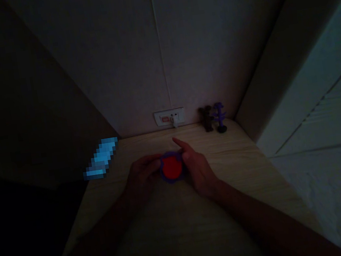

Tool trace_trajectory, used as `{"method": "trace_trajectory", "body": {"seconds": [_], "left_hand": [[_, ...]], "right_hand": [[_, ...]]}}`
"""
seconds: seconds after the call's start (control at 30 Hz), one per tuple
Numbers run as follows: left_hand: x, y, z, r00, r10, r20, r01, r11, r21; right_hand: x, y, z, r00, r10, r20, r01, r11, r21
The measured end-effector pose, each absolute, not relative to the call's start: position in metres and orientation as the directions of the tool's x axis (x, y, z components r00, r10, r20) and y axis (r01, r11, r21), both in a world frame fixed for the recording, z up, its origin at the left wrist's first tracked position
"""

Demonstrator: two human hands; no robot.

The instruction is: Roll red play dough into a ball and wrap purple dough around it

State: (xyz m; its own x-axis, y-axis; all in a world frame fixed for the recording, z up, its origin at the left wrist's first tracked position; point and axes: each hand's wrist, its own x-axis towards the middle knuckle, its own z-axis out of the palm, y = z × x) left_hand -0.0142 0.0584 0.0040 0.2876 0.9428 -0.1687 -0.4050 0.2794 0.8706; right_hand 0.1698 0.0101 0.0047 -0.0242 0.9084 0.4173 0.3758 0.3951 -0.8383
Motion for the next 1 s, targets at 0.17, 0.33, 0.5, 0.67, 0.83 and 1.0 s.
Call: {"method": "trace_trajectory", "body": {"seconds": [0.17, 0.33, 0.5, 0.67, 0.83, 1.0], "left_hand": [[-0.0127, 0.0575, 0.0038, 0.234, 0.959, -0.158, -0.412, 0.246, 0.878], [-0.0165, 0.0555, 0.0019, 0.276, 0.954, -0.113, -0.365, 0.213, 0.906], [-0.0194, 0.0552, -0.0015, 0.391, 0.913, -0.115, -0.298, 0.243, 0.923], [-0.0173, 0.0560, -0.0031, 0.410, 0.908, -0.084, -0.302, 0.222, 0.927], [-0.0148, 0.0553, 0.0005, 0.374, 0.920, -0.119, -0.355, 0.261, 0.898], [-0.0160, 0.0545, 0.0010, 0.388, 0.915, -0.111, -0.351, 0.258, 0.900]], "right_hand": [[0.1684, 0.0136, 0.0040, 0.130, 0.949, 0.286, 0.173, 0.263, -0.949], [0.1692, 0.0147, 0.0023, 0.120, 0.940, 0.319, 0.222, 0.288, -0.932], [0.1712, 0.0134, 0.0028, 0.048, 0.913, 0.406, 0.341, 0.367, -0.866], [0.1729, 0.0139, 0.0032, 0.019, 0.903, 0.429, 0.391, 0.388, -0.835], [0.1742, 0.0142, 0.0063, 0.137, 0.934, 0.330, 0.287, 0.281, -0.916], [0.1738, 0.0123, 0.0081, 0.121, 0.914, 0.388, 0.333, 0.330, -0.883]]}}
